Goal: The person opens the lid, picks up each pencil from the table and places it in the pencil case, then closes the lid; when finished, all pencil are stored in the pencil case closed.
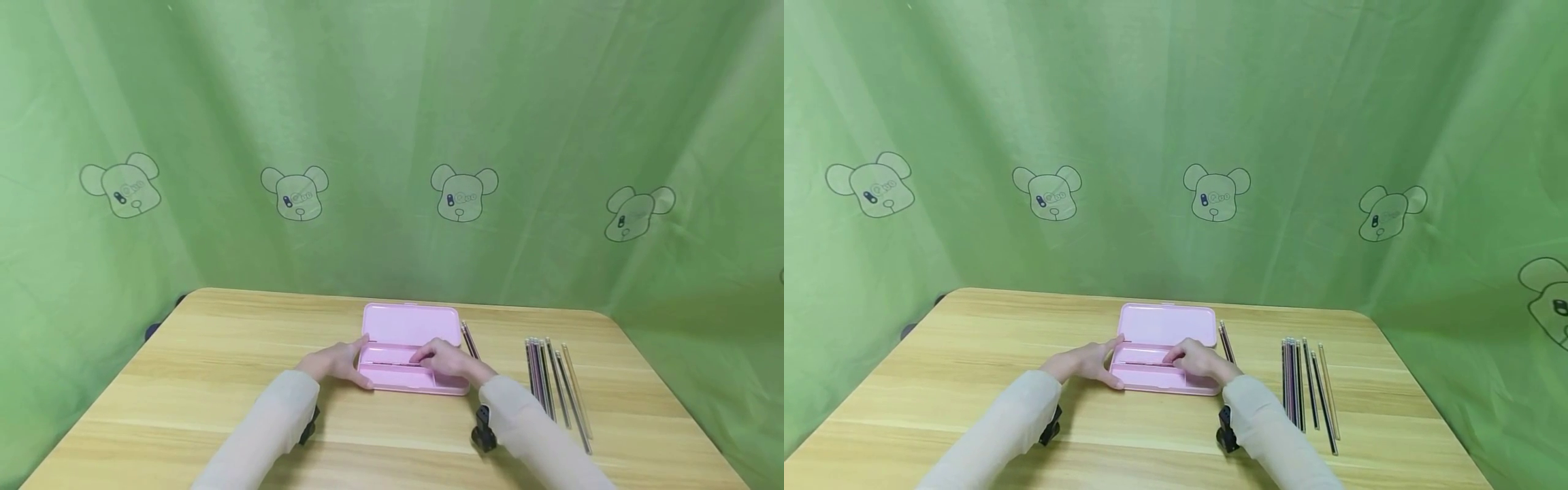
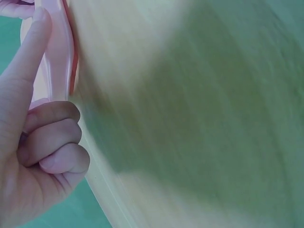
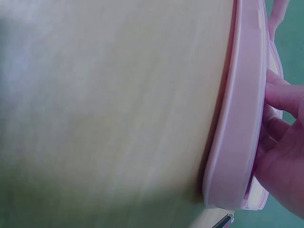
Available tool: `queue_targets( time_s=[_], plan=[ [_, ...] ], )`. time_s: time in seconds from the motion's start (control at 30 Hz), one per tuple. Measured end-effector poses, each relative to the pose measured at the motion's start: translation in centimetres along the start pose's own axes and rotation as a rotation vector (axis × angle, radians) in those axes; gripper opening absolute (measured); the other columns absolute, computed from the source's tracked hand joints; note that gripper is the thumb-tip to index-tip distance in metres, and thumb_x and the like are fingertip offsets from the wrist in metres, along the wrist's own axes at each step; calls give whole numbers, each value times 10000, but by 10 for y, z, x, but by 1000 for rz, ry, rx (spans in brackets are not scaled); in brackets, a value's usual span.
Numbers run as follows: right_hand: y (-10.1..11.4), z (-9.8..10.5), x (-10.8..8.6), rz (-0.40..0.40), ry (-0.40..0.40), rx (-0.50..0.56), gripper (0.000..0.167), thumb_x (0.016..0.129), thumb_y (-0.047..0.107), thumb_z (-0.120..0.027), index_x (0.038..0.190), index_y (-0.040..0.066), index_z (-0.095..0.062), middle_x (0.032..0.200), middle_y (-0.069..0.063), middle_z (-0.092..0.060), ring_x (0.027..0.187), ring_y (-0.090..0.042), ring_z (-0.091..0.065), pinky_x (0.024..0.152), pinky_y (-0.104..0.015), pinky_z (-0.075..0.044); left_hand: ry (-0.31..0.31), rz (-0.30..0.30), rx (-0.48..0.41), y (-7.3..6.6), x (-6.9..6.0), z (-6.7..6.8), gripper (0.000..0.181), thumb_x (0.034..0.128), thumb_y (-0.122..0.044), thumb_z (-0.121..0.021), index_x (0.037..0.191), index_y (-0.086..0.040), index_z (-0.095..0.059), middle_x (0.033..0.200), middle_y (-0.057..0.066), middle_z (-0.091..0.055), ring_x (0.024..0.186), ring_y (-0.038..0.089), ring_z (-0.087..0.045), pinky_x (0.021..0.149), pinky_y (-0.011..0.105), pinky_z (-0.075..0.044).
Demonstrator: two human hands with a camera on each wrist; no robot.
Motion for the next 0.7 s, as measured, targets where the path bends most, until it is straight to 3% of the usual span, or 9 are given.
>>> queue_targets(
  time_s=[0.23,0.5,0.7],
  plan=[
    [2,-2,-2,-27,6,1,232,838,-38,-492,952,-9,-692,1012,-153,-663,1016,-320,-567,924,-486,-420,-3,19,0,0,1,0,1078,659,-442,-779,1460,-69,-161,1399,233,-362,1277,345,-369,1067,443,-302],
    [1,-2,-3,-58,-39,-32,214,883,55,-520,1022,62,-681,1070,-103,-653,1064,-308,-552,946,-491,-405,7,36,-6,0,1,1,1080,662,-441,-779,1463,-76,-153,1408,229,-351,1286,337,-357,1072,439,-295],
    [1,4,-5,-24,-76,19,211,891,61,-529,1050,5,-656,1086,-156,-633,1065,-331,-540,952,-496,-403,8,33,8,-1,1,2,1133,615,-518,-778,1457,-66,-169,1394,240,-365,1277,346,-368,1063,441,-309]
  ],
)
Point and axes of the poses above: each hand's wrist, its own x-axis towards the middle knuckle, its own z-axis out of the back of the hand, y = z × x, the point moved 7 cm from there along x, towards the middle knuckle
